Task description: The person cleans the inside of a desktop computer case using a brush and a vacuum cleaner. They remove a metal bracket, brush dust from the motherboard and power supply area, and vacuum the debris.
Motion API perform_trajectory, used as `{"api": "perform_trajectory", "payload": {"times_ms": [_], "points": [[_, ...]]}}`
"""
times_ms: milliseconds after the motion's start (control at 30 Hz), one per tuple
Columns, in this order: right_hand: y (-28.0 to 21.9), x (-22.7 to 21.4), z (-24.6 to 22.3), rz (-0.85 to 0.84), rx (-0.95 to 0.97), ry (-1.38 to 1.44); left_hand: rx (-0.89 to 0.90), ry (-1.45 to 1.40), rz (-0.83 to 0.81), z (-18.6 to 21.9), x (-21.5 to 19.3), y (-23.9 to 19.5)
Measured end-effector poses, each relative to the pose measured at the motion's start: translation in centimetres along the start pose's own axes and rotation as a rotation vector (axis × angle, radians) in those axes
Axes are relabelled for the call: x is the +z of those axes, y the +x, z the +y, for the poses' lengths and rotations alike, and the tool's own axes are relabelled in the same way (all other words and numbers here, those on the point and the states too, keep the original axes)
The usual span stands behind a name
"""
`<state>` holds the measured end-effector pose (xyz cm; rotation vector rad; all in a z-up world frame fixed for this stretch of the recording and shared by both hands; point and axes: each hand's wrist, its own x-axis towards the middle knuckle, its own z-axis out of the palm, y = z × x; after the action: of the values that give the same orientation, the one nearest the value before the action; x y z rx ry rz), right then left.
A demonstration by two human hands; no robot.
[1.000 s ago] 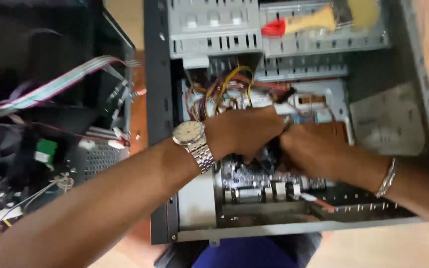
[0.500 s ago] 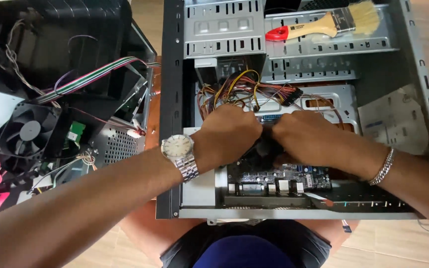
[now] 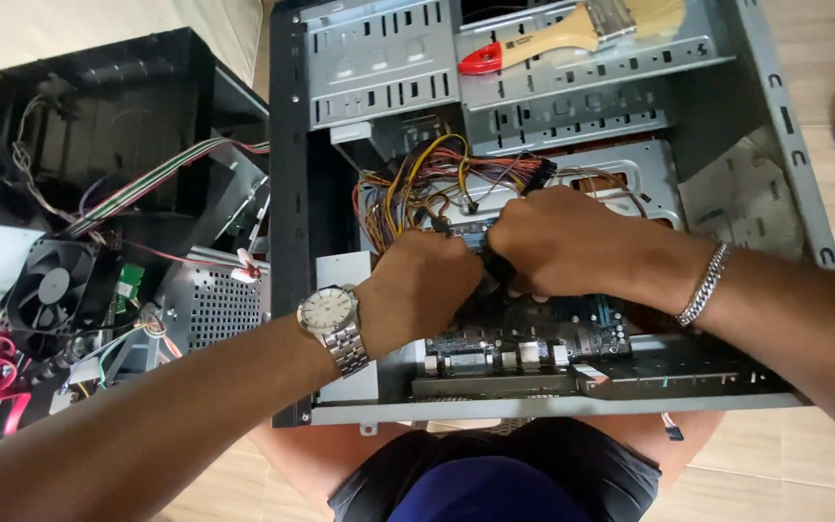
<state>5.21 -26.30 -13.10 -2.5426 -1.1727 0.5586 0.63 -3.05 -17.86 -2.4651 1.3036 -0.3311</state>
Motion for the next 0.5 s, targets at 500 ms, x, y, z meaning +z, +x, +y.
{"api": "perform_trajectory", "payload": {"times_ms": [500], "points": [[-0.7, -1.6, -0.2, -0.022, 0.041, -0.208, -0.115, -0.230, 0.092, 0.9, 0.7, 0.5]]}}
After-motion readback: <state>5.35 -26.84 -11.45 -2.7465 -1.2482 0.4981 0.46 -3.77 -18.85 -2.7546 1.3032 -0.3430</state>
